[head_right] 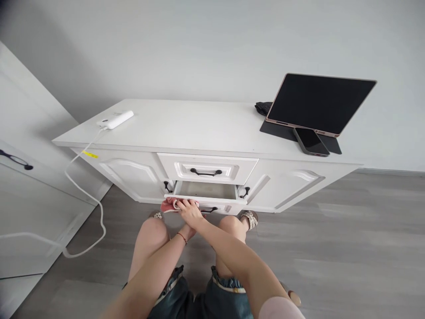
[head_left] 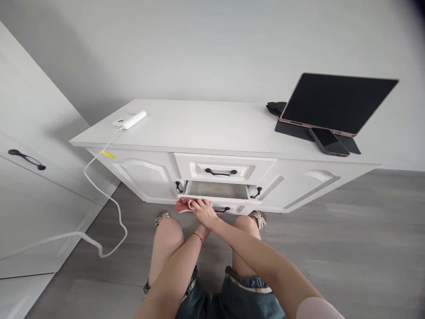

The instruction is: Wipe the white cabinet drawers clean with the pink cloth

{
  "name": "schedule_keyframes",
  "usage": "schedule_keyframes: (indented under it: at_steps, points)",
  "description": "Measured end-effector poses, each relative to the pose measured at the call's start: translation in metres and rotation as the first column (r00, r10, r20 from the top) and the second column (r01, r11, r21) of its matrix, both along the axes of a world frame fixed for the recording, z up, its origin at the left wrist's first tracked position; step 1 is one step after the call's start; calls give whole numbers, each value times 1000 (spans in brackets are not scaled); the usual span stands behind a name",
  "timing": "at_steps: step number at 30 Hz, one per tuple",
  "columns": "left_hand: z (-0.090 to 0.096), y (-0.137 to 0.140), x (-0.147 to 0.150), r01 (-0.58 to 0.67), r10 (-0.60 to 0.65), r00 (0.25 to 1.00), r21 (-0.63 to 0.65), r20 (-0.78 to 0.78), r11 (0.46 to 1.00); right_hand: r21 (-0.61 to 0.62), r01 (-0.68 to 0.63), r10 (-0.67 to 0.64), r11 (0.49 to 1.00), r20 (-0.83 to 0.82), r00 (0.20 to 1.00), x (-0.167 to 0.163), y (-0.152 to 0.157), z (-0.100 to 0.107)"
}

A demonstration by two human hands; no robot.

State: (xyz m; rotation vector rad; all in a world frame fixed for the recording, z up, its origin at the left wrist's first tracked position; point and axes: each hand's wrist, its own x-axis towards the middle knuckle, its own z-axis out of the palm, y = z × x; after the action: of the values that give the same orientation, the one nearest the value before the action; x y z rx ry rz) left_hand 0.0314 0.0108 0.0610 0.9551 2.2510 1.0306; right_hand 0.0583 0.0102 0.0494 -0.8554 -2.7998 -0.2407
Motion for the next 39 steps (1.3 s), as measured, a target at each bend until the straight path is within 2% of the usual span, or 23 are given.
schedule_keyframes:
  at_steps: [1,2,3,4,5,7,12,20,26,31,39]
  points:
    - [-4,-4,4,-23,22,991,5,136,1000,16,-31,30,999,32,999,5,2,0]
    - [-8,-9,6,-34,29,942,7,335,999,33,-56,54,998,64,996,12,3,0]
    - [-14,-15,7,-32,22,838,8,545,999,46,-73,69,996,94,993,21,4,0]
    - [-19,-21,5,-15,5,684,7,729,1000,54,-78,71,995,112,991,30,4,-1]
    - [-25,-26,3,11,-10,558,4,830,1000,60,-69,62,996,120,991,40,4,-1]
    - [-34,-36,-4,57,-20,418,-5,908,998,67,-33,25,997,118,993,61,2,-1]
    - [-44,-43,-13,82,-6,281,-17,960,996,47,72,-77,996,118,990,107,-4,-2]
    - [-51,-43,-17,57,-18,175,8,984,998,93,244,-253,965,101,962,183,-15,-8]
    - [-52,-43,-18,48,-6,161,-2,987,999,85,364,-372,927,114,921,222,-20,-33]
    - [-53,-44,-16,60,-5,164,-5,986,998,53,355,-359,933,184,915,226,-19,-51]
    - [-48,-46,-17,76,-8,161,-5,987,997,25,221,-218,975,288,932,201,-16,-73]
